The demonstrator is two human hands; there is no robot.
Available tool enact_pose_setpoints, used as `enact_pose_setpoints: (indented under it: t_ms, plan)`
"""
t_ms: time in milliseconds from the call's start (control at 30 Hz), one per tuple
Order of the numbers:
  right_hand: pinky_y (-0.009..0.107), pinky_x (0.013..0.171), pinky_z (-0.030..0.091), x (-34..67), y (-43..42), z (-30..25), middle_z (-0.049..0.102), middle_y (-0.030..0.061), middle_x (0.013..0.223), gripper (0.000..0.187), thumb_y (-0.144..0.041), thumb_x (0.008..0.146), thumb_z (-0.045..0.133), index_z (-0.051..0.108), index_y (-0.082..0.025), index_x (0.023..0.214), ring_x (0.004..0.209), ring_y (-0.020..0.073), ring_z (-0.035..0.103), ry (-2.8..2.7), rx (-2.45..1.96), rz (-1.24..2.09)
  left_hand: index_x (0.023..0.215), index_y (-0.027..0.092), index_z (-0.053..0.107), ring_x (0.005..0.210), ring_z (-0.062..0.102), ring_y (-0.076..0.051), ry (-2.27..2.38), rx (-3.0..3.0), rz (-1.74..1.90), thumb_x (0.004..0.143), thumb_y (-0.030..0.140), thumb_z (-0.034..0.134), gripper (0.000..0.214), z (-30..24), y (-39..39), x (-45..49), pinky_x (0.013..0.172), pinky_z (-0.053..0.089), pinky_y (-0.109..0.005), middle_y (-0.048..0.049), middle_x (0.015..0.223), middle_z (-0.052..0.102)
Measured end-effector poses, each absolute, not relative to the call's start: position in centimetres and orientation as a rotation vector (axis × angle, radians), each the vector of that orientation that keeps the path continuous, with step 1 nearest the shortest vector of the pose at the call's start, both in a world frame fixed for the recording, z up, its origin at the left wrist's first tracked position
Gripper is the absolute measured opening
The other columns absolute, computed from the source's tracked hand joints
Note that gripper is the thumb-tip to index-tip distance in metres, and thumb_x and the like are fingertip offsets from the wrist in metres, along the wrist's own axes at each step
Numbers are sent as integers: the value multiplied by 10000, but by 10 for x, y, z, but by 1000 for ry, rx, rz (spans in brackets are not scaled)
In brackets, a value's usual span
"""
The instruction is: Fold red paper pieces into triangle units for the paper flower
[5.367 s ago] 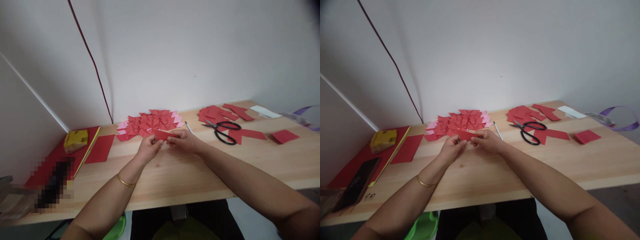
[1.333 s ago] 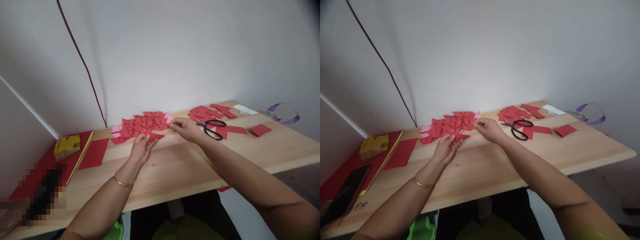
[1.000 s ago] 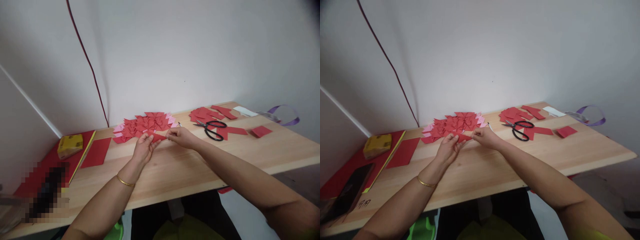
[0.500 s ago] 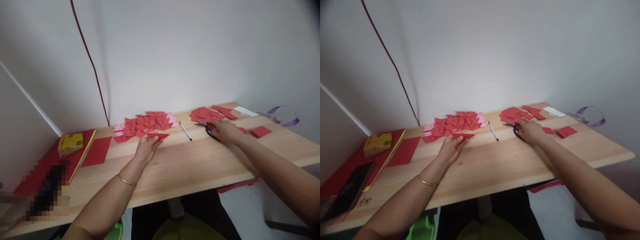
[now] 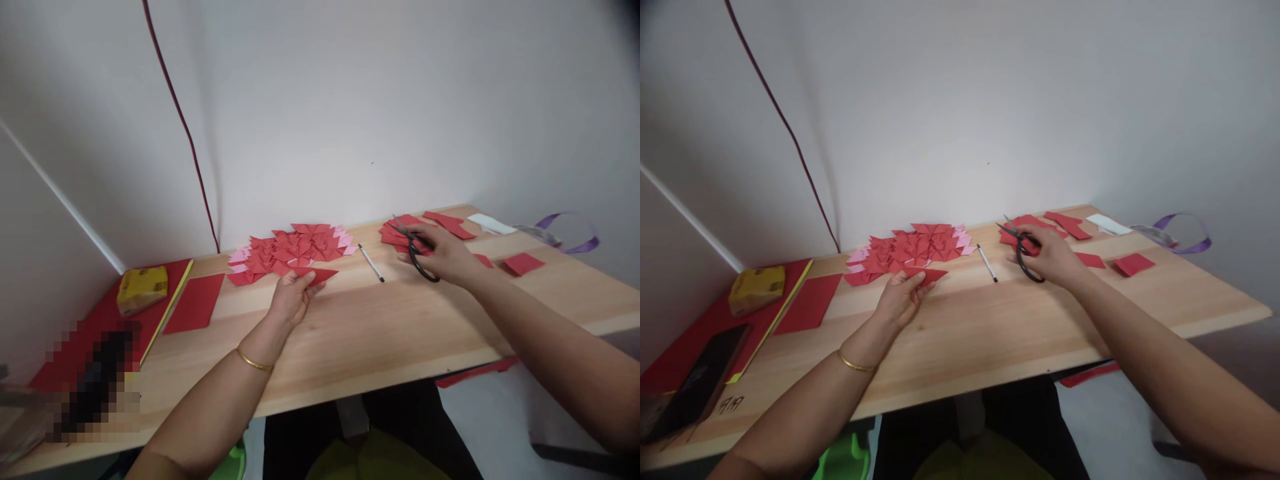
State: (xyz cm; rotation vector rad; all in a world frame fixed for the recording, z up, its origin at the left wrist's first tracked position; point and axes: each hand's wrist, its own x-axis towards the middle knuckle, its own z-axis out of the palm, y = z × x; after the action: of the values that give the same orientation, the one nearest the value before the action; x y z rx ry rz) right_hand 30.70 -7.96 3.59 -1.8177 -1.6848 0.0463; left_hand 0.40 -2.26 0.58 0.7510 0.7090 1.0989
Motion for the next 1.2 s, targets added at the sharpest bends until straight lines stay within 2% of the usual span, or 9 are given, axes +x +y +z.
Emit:
enact_pose_setpoints:
  t_ms: [100, 167, 300, 433, 567, 767, 867, 1033, 1200]
  plan:
    - [277, 607, 438, 258, -71, 44, 606, 43, 890, 490, -441, 796, 589, 498, -229, 1229, 689, 156, 569, -1476, -1433, 555, 713, 123, 610, 736, 653, -127, 711, 761, 1105, 594, 152, 794, 221, 6, -22, 3, 716, 563, -280, -18, 753, 682]
    - [254, 525, 375, 225, -63, 47, 549, -2, 737, 476, -448, 789, 594, 512, -231, 1204, 566, 119, 488, -1481, -1334, 772, 728, 123, 620, 749, 658, -134, 708, 767, 1107, 601, 159, 792, 216, 7, -21, 2, 715, 559, -278, -25, 773, 689]
    - [246, 532, 335, 184, -47, 42, 498, -41, 646, 438, -405, 700, 679, 551, -210, 1070, 561, 110, 448, -1564, -1282, 907, 763, 123, 633, 768, 664, -150, 705, 771, 1102, 612, 166, 786, 219, 9, -21, -1, 723, 553, -292, -44, 814, 704]
    - [234, 529, 318, 177, -40, 29, 476, -66, 621, 392, -341, 698, 665, 495, -201, 1022, 536, 95, 424, -1593, -1149, 1099, 781, 121, 634, 741, 666, -156, 714, 749, 1083, 624, 166, 776, 216, 11, -22, 0, 672, 556, -287, -52, 818, 707]
    - [233, 540, 325, 174, -42, 23, 490, -66, 631, 404, -345, 715, 653, 455, -203, 1038, 546, 99, 432, -1554, -1116, 1128, 817, 128, 627, 714, 663, -139, 703, 691, 1066, 671, 182, 752, 199, 10, -24, 1, 637, 554, -258, -45, 821, 701]
    - [236, 575, 343, 183, -45, 26, 455, -52, 689, 411, -413, 761, 636, 431, -203, 1049, 594, 106, 424, -1672, -1120, 1047, 831, 147, 621, 747, 659, -122, 675, 671, 1171, 704, 162, 730, 168, 12, -20, 0, 713, 560, -270, -16, 830, 696]
    - [233, 589, 345, 199, -46, 32, 432, -40, 710, 407, -451, 771, 635, 464, -199, 1041, 622, 112, 392, -1933, -1179, 914, 810, 151, 614, 769, 655, -119, 691, 660, 1224, 689, 152, 740, 175, 18, -17, -4, 740, 565, -283, -6, 837, 693]
    - [246, 639, 367, 212, -48, 42, 531, 14, 804, 484, -473, 740, 667, 550, -200, 1122, 697, 146, 460, -2227, -1278, 700, 799, 151, 605, 768, 651, -116, 704, 704, 1230, 651, 167, 771, 223, 25, -16, -9, 728, 572, -287, -3, 868, 697]
    - [241, 588, 327, 211, -51, 46, 516, 5, 707, 541, -525, 735, 648, 593, -197, 1163, 632, 144, 426, -2305, -1317, 626, 815, 156, 604, 766, 663, -137, 689, 776, 1201, 668, 207, 767, 226, 22, -14, -11, 705, 578, -307, -15, 873, 704]
